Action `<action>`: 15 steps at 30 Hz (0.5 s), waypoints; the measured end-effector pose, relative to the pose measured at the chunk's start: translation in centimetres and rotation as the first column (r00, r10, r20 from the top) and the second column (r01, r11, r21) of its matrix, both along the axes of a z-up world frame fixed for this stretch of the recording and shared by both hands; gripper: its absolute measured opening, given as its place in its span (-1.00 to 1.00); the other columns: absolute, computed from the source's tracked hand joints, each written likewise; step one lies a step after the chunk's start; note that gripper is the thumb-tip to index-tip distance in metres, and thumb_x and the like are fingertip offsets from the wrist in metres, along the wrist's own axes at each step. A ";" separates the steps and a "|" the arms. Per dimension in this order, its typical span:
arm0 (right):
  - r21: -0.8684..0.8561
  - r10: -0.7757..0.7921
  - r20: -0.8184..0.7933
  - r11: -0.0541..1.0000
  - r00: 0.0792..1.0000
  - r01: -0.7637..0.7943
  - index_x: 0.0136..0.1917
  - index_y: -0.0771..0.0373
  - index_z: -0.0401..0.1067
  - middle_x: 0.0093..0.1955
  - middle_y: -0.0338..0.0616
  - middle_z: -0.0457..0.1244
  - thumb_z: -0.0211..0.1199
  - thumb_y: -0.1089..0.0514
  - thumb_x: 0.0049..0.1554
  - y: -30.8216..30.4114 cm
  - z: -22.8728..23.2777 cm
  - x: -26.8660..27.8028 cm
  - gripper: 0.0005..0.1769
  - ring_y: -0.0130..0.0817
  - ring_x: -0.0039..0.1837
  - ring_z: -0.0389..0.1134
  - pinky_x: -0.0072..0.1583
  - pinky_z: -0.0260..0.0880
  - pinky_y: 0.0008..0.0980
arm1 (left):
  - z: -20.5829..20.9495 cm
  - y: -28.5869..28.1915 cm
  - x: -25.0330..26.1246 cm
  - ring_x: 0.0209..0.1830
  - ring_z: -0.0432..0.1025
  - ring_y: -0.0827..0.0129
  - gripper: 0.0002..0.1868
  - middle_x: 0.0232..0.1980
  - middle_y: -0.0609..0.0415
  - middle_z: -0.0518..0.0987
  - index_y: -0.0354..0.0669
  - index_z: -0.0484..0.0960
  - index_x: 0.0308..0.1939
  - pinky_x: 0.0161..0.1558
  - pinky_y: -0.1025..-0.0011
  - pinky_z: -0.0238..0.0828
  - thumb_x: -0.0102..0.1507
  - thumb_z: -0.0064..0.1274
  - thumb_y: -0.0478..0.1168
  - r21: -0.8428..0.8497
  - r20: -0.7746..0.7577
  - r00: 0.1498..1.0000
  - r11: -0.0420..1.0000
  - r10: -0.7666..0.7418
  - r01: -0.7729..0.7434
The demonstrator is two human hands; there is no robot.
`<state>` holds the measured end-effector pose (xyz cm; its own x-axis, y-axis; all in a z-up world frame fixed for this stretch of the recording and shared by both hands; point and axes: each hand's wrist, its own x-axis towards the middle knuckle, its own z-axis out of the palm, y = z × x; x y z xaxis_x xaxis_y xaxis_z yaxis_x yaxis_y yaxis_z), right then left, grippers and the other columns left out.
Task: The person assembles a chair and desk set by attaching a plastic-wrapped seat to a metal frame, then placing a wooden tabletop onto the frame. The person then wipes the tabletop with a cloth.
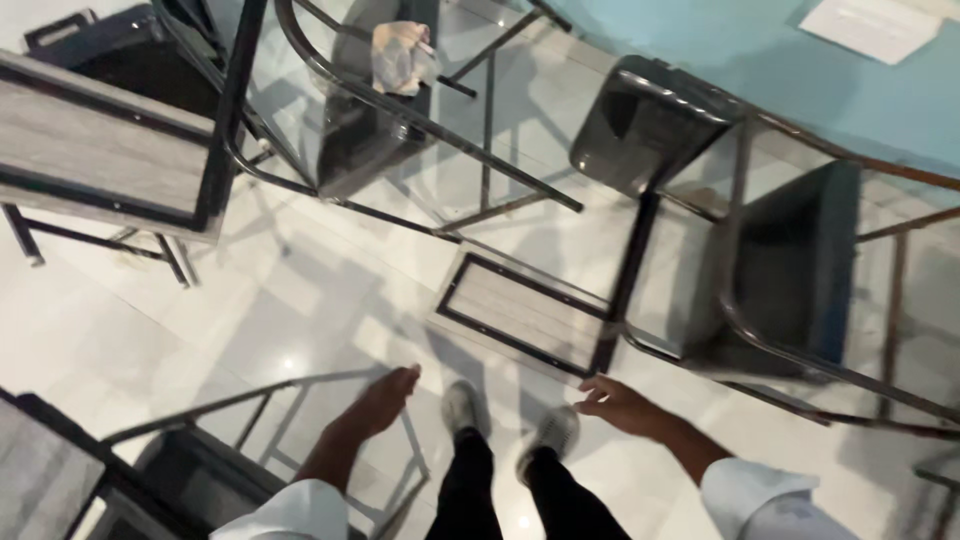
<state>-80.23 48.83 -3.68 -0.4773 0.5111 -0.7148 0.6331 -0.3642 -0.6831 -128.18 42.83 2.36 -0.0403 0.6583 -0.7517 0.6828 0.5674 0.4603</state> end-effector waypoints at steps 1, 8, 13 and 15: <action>0.044 0.080 0.049 0.996 0.996 -0.082 0.43 0.16 0.29 0.21 -0.17 0.31 0.37 -0.30 0.12 1.8 -1.3 -1.2 -0.22 -0.40 0.23 0.31 0.21 0.35 -0.36 | -1.2 0.8 -1.1 0.41 0.21 0.03 -0.20 0.42 -0.12 0.38 -0.06 0.39 0.44 0.35 -0.01 0.10 0.42 -0.47 0.43 -0.052 -0.109 0.984 0.989 -0.143 0.138; 0.043 -0.186 -0.022 0.982 0.982 0.186 0.43 0.20 0.29 0.26 0.01 0.31 0.27 -0.28 0.12 10.6 -7.5 -9.8 -0.22 -0.18 0.24 0.37 0.16 0.44 -0.20 | -7.3 8.7 -3.1 0.22 0.48 0.02 -0.30 0.19 -0.15 0.60 -0.04 0.53 0.27 0.27 0.13 0.38 0.38 -0.32 0.36 0.113 -0.174 0.982 0.989 -0.075 0.096; 0.122 0.152 0.101 0.979 0.983 -0.164 0.44 0.09 0.25 0.30 -0.10 0.26 0.33 -0.27 0.08 13.1 -15.2 -10.9 -0.22 -0.22 0.31 0.32 0.22 0.42 -0.20 | -14.1 13.4 -3.6 0.29 0.42 0.03 -0.28 0.23 -0.09 0.58 -0.04 0.51 0.26 0.29 0.02 0.27 0.38 -0.35 0.39 -0.131 -0.272 0.894 0.934 -0.355 0.331; 0.187 0.061 0.076 0.980 0.995 -0.075 0.43 0.11 0.28 0.29 -0.08 0.27 0.31 -0.25 0.10 13.8 -18.2 -9.5 -0.26 -0.21 0.32 0.32 0.22 0.44 -0.18 | -18.7 14.6 -4.1 0.25 0.47 0.00 -0.28 0.20 -0.13 0.61 -0.08 0.55 0.24 0.29 0.06 0.33 0.38 -0.34 0.38 -0.060 -0.224 0.943 0.969 -0.246 0.238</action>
